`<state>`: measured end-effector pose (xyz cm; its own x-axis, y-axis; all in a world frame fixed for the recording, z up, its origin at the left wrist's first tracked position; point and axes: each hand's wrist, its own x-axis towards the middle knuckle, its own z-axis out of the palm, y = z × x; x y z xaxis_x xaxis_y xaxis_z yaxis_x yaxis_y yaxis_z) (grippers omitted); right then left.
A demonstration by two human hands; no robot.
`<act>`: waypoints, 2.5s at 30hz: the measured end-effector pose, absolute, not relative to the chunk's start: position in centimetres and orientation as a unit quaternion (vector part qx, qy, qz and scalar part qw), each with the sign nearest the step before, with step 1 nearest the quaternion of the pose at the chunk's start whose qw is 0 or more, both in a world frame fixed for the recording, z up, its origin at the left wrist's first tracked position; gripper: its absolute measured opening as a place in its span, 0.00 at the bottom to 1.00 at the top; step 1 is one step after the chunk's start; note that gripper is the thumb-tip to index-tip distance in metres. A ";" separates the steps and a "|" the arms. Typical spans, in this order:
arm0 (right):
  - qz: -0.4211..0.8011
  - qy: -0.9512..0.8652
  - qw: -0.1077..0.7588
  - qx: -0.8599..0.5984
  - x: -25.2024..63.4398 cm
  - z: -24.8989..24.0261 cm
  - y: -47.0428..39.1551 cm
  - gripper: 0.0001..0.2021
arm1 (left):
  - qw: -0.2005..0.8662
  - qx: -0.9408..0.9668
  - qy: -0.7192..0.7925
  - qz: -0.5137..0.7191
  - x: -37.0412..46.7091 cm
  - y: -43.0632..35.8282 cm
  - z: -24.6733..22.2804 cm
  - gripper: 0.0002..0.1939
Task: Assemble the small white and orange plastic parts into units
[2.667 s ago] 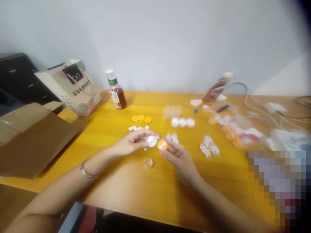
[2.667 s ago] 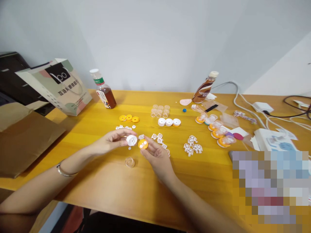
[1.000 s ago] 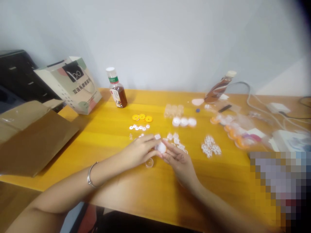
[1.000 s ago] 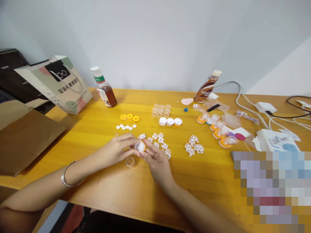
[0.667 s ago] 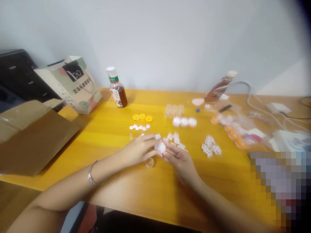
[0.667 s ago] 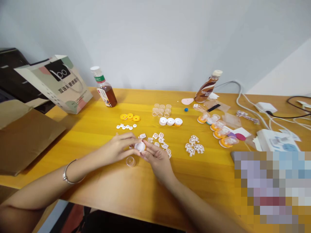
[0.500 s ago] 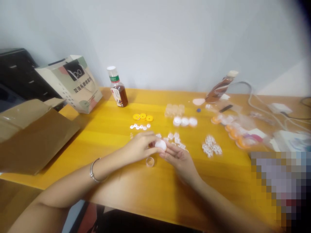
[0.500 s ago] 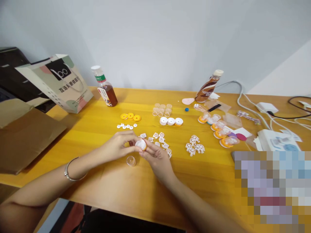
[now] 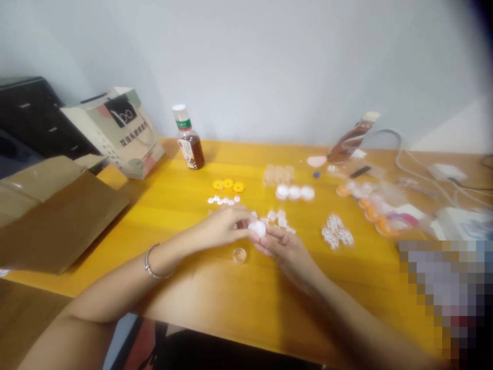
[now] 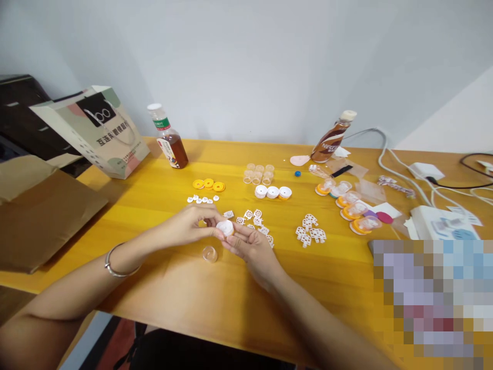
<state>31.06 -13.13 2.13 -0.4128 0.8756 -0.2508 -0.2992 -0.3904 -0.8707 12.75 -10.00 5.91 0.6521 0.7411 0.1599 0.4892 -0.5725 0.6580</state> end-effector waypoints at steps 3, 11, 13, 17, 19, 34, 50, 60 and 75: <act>0.750 -0.377 0.397 -0.371 31.1 2.1 -13.0 0.16 | 0.253 0.873 0.362 0.209 13.1 -10.0 5.7 0.13; 0.756 -0.343 0.425 -0.362 31.8 1.6 -11.9 0.11 | 0.239 0.853 0.387 0.256 12.2 -10.4 6.7 0.15; 0.754 -0.326 0.441 -0.363 32.2 1.7 -11.5 0.10 | 0.227 0.843 0.406 0.271 11.4 -10.0 6.9 0.15; 0.738 -0.317 0.466 -0.371 32.6 1.9 -11.0 0.09 | 0.206 0.861 0.403 0.232 10.8 -8.8 5.8 0.13; 0.727 -0.322 0.477 -0.375 32.9 2.0 -10.8 0.09 | 0.190 0.876 0.391 0.208 11.1 -8.2 4.8 0.13; 0.649 -0.376 0.504 -0.428 33.0 2.1 -10.8 0.18 | 0.188 0.848 0.410 0.278 13.6 -5.6 1.9 0.09; 0.636 -0.442 0.461 -0.433 32.2 2.2 -11.9 0.19 | 0.291 0.824 0.318 0.368 14.3 -9.3 5.2 0.09; 0.668 -0.408 0.458 -0.421 31.6 1.7 -12.4 0.18 | 0.263 0.859 0.266 0.350 13.8 -9.8 4.7 0.09; 0.680 -0.412 0.434 -0.424 32.1 0.9 -11.6 0.17 | 0.182 0.870 0.357 0.286 10.8 -13.4 3.5 0.15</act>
